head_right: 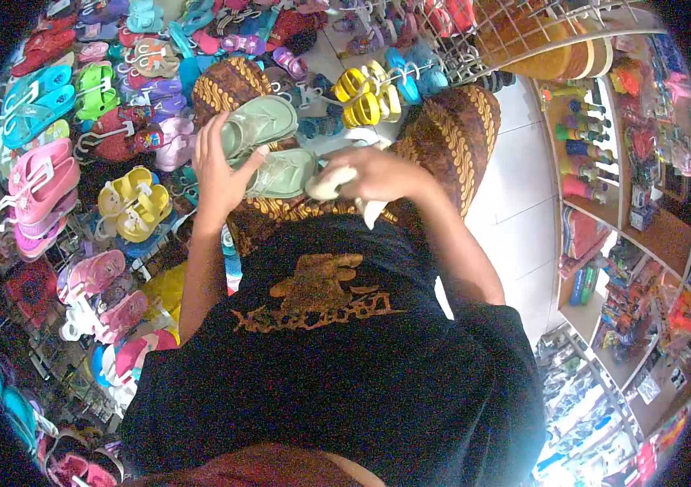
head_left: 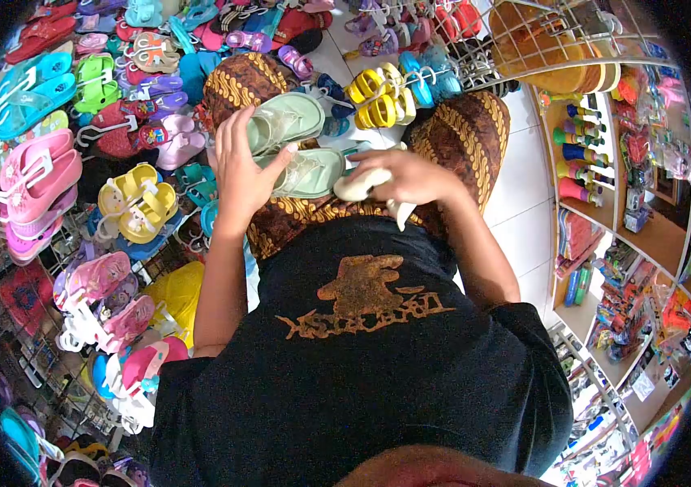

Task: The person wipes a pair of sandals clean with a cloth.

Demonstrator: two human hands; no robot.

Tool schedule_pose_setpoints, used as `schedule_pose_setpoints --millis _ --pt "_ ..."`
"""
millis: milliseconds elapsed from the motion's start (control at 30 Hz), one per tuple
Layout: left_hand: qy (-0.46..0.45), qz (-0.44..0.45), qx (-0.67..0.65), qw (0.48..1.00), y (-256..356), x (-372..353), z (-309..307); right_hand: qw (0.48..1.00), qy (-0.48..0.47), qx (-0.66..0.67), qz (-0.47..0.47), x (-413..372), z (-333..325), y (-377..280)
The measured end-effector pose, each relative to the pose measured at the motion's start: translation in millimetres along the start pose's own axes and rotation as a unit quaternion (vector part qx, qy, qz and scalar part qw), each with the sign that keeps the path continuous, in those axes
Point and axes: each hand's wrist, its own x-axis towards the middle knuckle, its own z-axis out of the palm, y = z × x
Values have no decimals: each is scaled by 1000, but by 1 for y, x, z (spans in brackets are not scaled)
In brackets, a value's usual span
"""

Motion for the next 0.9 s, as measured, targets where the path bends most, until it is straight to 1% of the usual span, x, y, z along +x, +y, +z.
schedule_pose_setpoints --millis 33,67,100,167,233,267,300,333,367,400,433,467,500,567,633,667,700,767,800,833,900 --pt "-13 -19 28 999 4 -2 -3 999 -46 -15 2 6 8 -2" --pt "-25 -38 56 997 8 -3 -6 998 -56 14 18 11 15 1" --pt "-39 -58 84 994 11 -3 -10 994 -53 64 68 18 20 1" --pt "-38 -97 100 990 11 -7 -18 996 32 88 9 28 32 18" --pt "-37 -151 101 983 8 -10 -27 987 103 115 -53 40 36 15" --pt "-60 -185 116 974 11 -12 -32 983 124 133 -39 44 35 11" --pt "-27 -160 66 984 4 -14 -28 978 144 151 -24 49 33 2" --pt "5 -135 17 991 -6 -20 -19 967 193 158 -44 59 35 -8" --pt "37 -111 -31 993 -18 -27 -15 964 152 202 85 62 28 -18" --pt "32 -60 -44 997 -12 -24 -19 961 182 200 54 71 31 -13" --pt "28 -27 -40 998 -8 -25 -20 956 211 201 24 80 34 -13" --pt "-6 -35 8 999 0 -29 -23 943 239 232 -6 87 35 -14" --pt "-39 -43 53 997 11 -30 -26 941 237 239 3 90 31 -20" --pt "-3 -61 48 997 15 -32 -19 945 206 249 52 96 22 -26" --pt "23 -78 61 995 15 -33 -11 963 219 155 23 93 13 -32" --pt "41 -76 58 995 13 -33 -7 965 203 163 0 93 4 -26" --pt "49 -85 57 994 11 -33 -5 969 216 121 0 88 -7 -32" --pt "61 -104 50 991 11 -34 -2 970 232 77 8 80 -29 -54" --pt "61 -105 59 991 13 -33 -3 964 257 2 -75 82 -29 -52" --pt "69 -111 49 990 12 -31 -2 942 289 -75 -153 84 -29 -51" --pt "79 -135 43 987 10 -26 2 913 298 -171 -218 95 -19 -54"
